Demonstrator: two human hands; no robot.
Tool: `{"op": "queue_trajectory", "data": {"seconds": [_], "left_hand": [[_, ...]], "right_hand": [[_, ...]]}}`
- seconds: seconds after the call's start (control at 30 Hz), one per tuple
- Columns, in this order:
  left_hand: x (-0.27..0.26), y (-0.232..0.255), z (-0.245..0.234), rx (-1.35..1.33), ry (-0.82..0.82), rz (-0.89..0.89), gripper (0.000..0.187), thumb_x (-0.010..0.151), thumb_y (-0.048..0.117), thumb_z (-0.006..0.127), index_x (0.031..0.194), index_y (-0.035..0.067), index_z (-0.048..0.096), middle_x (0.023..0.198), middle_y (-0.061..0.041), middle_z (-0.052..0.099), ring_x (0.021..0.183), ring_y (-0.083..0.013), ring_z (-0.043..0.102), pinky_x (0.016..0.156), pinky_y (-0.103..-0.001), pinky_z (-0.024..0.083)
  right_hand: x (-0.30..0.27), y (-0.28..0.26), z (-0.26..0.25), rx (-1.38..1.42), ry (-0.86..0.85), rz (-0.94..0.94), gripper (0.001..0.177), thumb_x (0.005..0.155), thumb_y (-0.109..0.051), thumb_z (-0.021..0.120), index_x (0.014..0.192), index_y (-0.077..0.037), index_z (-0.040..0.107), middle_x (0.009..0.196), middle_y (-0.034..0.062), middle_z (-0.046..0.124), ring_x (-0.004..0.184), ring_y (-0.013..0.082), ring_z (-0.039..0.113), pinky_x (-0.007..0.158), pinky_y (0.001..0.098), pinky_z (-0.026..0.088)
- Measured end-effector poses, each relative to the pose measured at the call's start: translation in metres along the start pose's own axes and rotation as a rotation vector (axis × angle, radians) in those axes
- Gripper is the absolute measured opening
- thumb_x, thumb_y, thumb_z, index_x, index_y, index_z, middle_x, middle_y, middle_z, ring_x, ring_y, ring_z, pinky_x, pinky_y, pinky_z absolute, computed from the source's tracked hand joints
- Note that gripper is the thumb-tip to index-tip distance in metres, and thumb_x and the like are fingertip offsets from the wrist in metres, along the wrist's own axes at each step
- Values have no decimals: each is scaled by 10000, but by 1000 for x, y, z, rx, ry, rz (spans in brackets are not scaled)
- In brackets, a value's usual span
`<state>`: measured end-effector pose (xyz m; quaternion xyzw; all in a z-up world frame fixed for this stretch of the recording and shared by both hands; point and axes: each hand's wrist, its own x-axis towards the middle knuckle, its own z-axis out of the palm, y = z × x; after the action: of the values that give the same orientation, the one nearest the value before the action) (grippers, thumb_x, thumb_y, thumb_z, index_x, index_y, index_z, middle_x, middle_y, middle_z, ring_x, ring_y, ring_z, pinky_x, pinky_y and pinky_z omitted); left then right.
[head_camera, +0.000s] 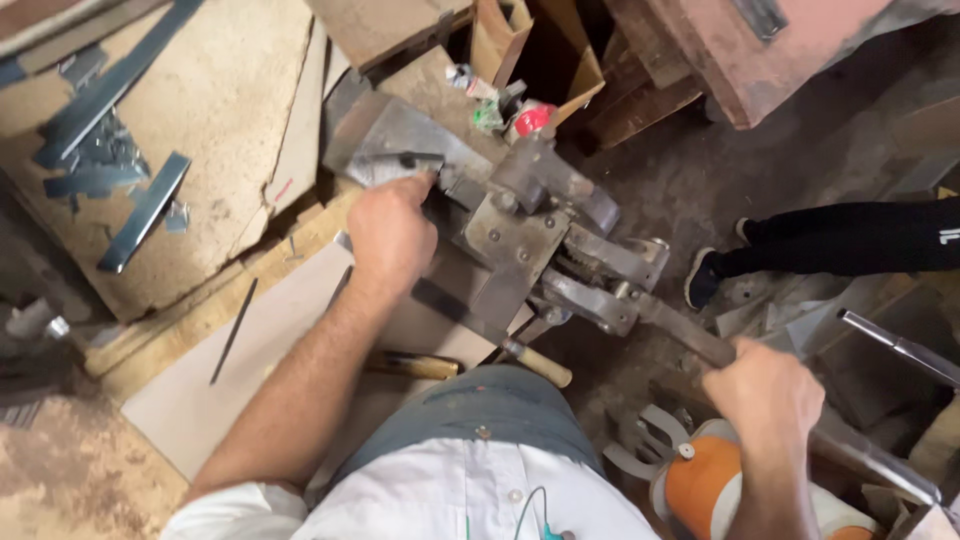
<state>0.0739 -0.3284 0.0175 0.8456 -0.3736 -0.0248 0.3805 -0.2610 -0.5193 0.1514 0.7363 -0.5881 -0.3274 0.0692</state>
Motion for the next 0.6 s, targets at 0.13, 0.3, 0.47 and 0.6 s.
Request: {"op": "queue_trajectory", "data": {"seconds": [0.13, 0.3, 0.47, 0.6], "left_hand": [[-1, 7, 1, -1, 61, -20, 386, 738, -18, 615, 1061, 100, 792, 939, -186, 746, 888, -389, 707, 782, -485, 552], [4, 2, 2, 40, 0, -94, 398, 753, -7, 628, 1086, 116, 807, 898, -202, 741, 845, -404, 707, 739, -505, 547], [14, 0, -8, 57, 17, -48, 427, 714, 3, 626, 1083, 122, 807, 914, -201, 745, 814, -401, 708, 736, -501, 555], [8, 3, -5, 36, -32, -104, 380, 760, 21, 642, 1075, 145, 814, 898, -193, 744, 828, -393, 712, 755, -500, 553]], "right_hand": [[-6, 14, -20, -73, -56, -51, 491, 869, -641, 695, 1117, -226, 784, 1041, 131, 803, 1044, 336, 752, 877, 436, 583], [-10, 10, -31, -138, -13, -31, 345, 845, -446, 695, 1113, -251, 790, 1070, 98, 802, 1057, 321, 759, 876, 441, 602], [-2, 0, -27, 5, -48, -118, 367, 866, -511, 676, 1108, -254, 777, 1068, 119, 785, 1063, 339, 732, 913, 446, 575], [-6, 16, -27, -74, -67, -27, 352, 870, -487, 672, 1130, -270, 770, 1070, 113, 791, 1063, 334, 747, 911, 450, 595]]}}
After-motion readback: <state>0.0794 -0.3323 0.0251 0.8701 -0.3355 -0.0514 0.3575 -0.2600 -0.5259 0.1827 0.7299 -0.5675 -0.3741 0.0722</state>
